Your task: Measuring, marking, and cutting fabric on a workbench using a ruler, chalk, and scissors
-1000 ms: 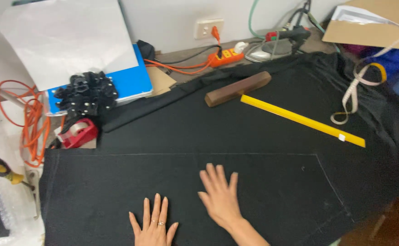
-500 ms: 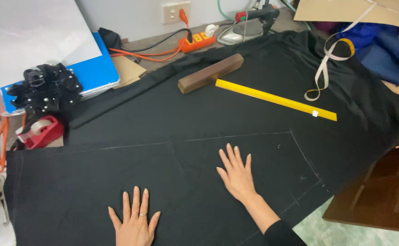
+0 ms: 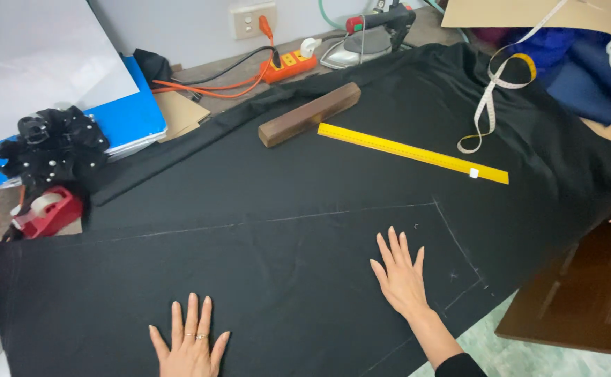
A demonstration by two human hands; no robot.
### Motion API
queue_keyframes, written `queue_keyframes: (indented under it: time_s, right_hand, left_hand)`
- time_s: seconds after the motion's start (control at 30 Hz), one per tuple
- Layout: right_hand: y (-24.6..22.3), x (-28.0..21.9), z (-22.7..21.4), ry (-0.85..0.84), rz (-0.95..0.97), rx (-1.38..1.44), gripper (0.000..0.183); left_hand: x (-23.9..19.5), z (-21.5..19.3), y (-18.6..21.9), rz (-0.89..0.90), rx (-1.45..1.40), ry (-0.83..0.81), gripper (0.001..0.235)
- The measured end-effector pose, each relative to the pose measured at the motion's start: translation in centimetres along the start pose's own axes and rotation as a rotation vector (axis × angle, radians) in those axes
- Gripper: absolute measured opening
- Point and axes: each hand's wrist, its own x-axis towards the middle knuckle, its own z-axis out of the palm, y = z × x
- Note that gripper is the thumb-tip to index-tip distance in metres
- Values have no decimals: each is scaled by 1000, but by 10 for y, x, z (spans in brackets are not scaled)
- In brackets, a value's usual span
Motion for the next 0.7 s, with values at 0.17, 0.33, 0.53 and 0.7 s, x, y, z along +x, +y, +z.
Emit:
queue_keyframes:
  time_s: [0.17,0.33,0.53,0.7]
  right_hand:
    - [38,1,1,11,0,24,60]
    - [78,6,-9,20,3,65,60]
    - [151,14,-25,-43,29,160,59]
    - [233,42,-15,352,-51,317,39]
  left_hand:
    - [-6,11,-1,-19,49,2,79]
    - [-9,11,22,-135,-37,-100,79]
    - [-15,21,137,-157,-44,87,77]
    - [-11,2,236,-150,-84,107,71]
